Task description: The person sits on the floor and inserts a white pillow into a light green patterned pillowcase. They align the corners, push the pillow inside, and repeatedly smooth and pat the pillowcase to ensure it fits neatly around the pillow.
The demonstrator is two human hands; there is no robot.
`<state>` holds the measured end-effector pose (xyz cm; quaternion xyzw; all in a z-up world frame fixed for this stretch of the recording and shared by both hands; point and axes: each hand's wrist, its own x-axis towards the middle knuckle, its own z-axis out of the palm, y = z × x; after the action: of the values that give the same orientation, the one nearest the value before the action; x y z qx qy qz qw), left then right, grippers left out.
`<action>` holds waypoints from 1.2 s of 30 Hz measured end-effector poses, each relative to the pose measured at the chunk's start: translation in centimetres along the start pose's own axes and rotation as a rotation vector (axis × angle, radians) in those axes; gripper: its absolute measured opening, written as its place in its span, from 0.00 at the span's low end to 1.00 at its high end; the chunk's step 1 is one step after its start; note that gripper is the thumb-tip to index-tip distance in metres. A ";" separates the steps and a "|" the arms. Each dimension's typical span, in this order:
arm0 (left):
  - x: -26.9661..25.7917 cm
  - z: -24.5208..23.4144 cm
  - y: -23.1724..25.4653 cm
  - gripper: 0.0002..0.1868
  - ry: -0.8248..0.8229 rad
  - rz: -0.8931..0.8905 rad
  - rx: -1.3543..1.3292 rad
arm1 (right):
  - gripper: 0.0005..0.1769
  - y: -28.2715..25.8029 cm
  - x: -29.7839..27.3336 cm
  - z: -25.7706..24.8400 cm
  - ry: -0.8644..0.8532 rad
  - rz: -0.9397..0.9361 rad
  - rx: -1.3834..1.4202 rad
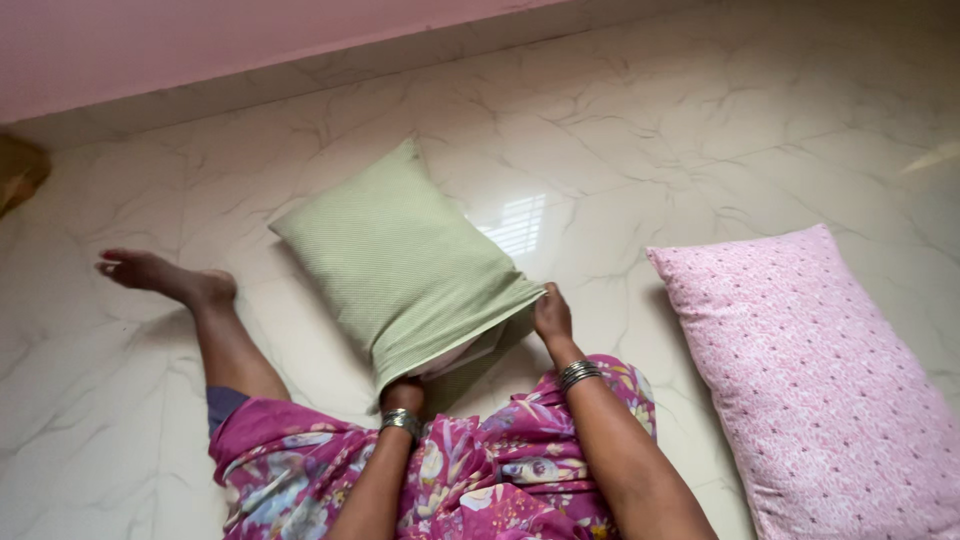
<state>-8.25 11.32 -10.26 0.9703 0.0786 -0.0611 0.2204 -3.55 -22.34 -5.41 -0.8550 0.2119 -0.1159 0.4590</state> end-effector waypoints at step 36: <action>-5.4 -10.6 -5.6 0.14 0.015 0.039 0.324 | 0.19 -3.5 -5.0 -1.5 -0.334 0.034 -0.206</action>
<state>-13.67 20.26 -2.24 0.9949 0.0504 -0.0613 0.0617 -7.66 -19.39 -1.73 -0.9011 0.1579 0.0574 0.3997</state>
